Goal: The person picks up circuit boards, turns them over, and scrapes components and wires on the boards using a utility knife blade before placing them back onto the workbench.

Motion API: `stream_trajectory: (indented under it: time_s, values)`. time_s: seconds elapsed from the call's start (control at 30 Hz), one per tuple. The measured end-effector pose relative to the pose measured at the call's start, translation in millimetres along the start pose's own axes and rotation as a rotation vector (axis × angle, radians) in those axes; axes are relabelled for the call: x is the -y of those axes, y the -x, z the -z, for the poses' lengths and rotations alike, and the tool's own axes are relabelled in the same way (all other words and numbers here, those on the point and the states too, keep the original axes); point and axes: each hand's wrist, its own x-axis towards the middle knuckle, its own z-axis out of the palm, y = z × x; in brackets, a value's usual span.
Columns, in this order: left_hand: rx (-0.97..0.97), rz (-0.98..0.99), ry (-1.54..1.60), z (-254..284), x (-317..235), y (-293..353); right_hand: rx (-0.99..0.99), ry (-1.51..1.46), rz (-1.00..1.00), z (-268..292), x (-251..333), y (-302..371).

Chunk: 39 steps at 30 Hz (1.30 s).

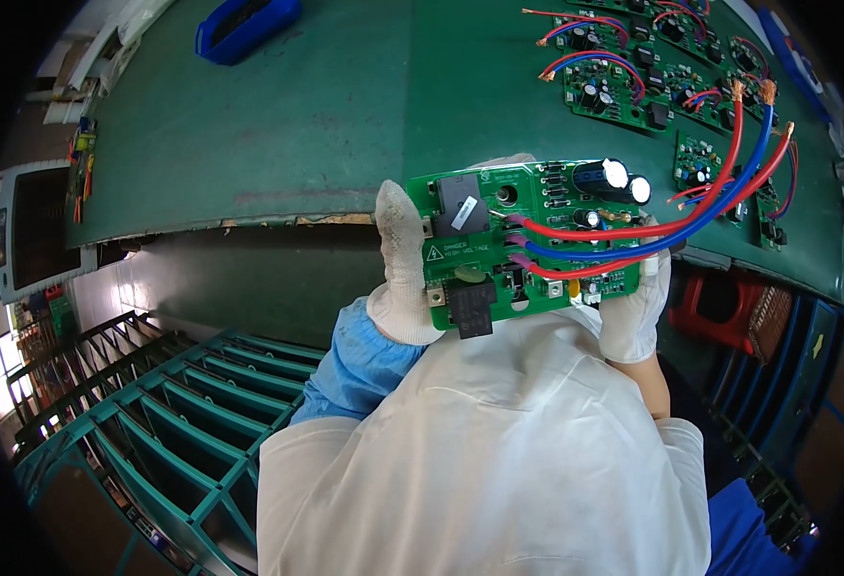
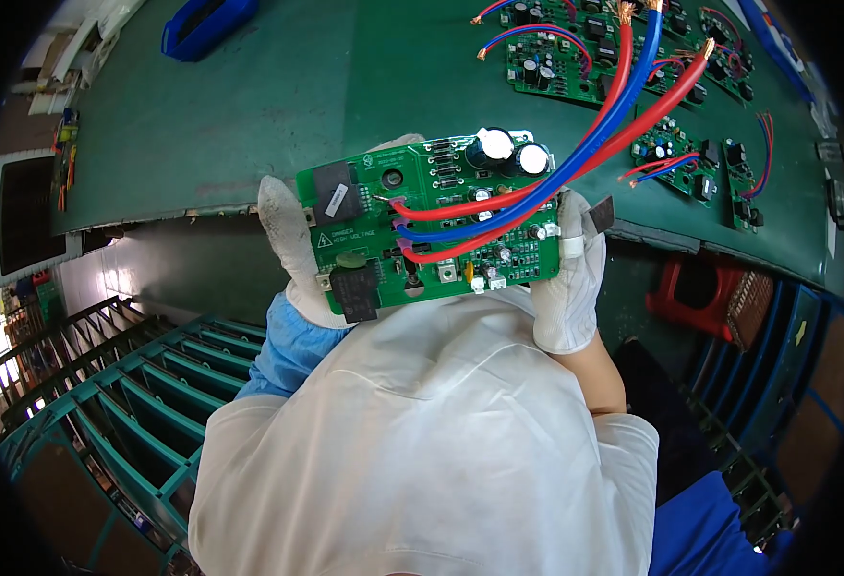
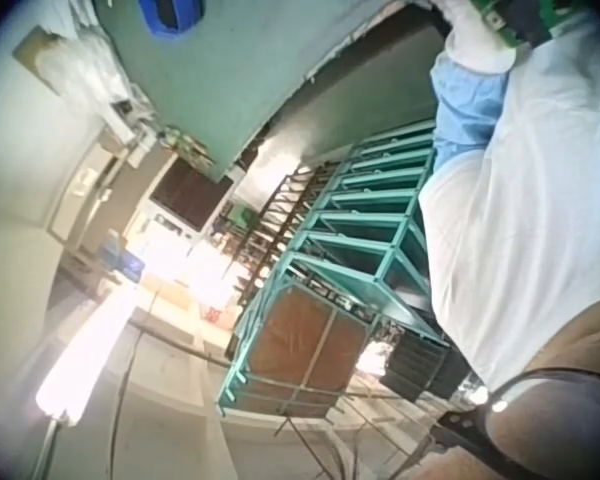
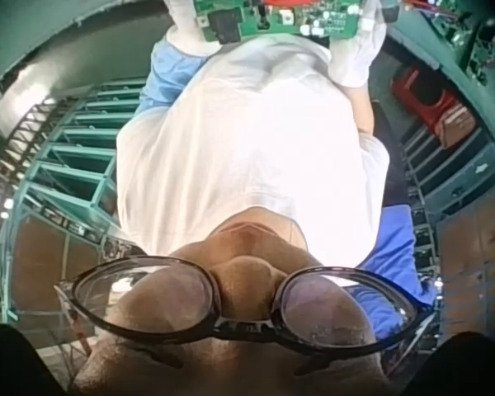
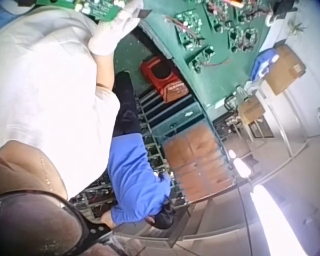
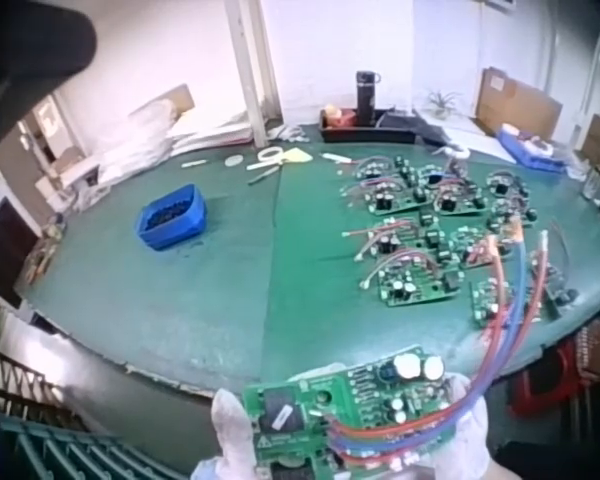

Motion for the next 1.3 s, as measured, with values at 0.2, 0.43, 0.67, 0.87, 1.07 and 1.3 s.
stream_trajectory:
  time_s: [0.2,0.43,0.67,0.87,1.07,1.3]
  values:
    - [0.03,-0.023,-0.056,-4.7,-2.4,3.0,0.006,0.198,0.144,2.1,7.3,-6.9]
    - [0.1,-0.153,-0.123,-9.4,3.2,4.0,-0.053,-0.591,-0.514,3.3,-0.6,-27.4]
    - [0.134,-0.623,-0.479,10.8,19.1,-0.1,0.2,-0.204,-0.151,37.6,43.6,-16.6]
    - [0.01,-0.652,-0.656,24.4,26.6,-2.1,0.356,0.157,0.4,33.3,68.8,-48.0]
    - [-0.002,-0.669,-0.78,22.8,15.9,2.3,0.3,0.419,0.54,31.2,88.9,-49.8]
    - [-0.007,-0.694,-0.929,22.0,-0.9,-0.6,0.304,0.441,0.482,45.8,101.3,-51.7]
